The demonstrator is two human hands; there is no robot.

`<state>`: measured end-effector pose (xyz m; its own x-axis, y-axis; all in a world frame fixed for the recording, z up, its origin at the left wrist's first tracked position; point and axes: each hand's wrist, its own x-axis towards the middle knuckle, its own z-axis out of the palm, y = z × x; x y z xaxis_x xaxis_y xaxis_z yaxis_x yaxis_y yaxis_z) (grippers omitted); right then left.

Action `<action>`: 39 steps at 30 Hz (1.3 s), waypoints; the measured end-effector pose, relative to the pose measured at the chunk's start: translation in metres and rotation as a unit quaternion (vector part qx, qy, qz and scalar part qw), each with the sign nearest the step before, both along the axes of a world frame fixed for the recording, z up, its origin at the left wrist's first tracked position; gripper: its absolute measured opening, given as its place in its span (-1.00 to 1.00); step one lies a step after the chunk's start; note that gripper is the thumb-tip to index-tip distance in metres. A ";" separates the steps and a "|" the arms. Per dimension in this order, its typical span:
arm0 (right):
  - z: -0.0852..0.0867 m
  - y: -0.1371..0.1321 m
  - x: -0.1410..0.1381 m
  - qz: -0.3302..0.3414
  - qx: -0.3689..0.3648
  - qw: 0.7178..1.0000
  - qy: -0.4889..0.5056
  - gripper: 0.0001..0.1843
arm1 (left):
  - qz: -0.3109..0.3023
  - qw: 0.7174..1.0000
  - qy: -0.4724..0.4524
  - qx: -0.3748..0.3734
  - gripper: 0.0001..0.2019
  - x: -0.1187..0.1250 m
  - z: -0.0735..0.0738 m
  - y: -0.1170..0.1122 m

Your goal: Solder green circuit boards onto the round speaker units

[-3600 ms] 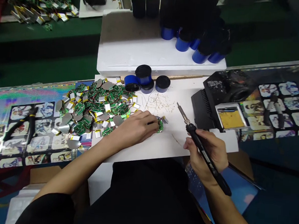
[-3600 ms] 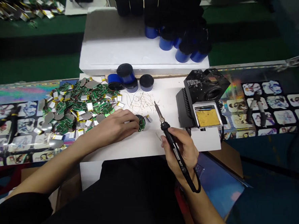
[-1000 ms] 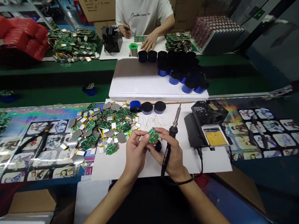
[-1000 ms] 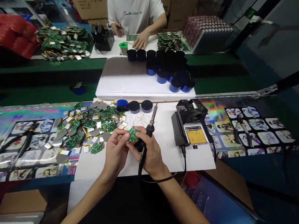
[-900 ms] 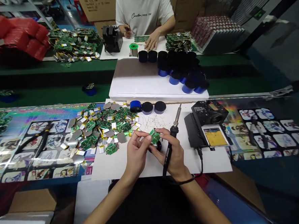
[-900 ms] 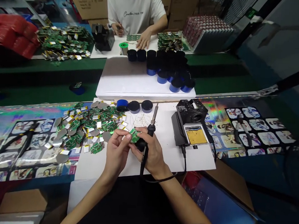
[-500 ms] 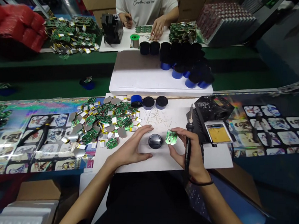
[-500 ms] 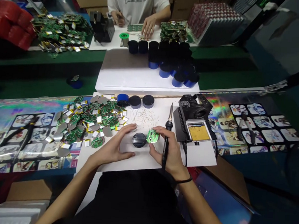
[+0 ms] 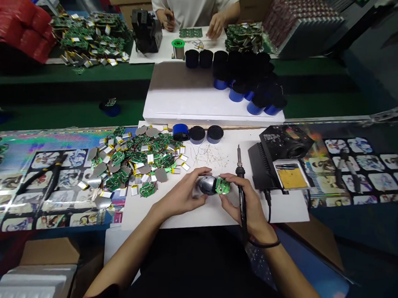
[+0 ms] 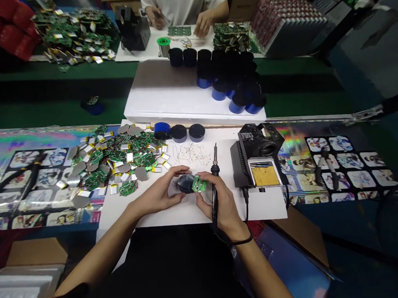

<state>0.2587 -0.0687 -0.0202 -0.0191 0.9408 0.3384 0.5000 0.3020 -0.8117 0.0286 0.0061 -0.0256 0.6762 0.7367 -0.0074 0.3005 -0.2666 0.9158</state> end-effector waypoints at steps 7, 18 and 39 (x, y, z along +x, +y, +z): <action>-0.006 0.001 0.002 -0.033 0.012 0.999 0.024 -0.48 | 0.115 0.993 0.011 0.033 -0.14 0.011 -0.005 0.003; -0.008 -0.004 0.005 -0.048 0.020 0.998 0.029 -0.50 | 0.119 0.984 -0.077 -0.113 -0.53 0.010 -0.005 0.004; -0.007 -0.012 -0.016 0.038 0.036 0.998 -0.042 -0.42 | 0.201 0.979 0.013 0.028 -0.86 0.014 -0.001 0.004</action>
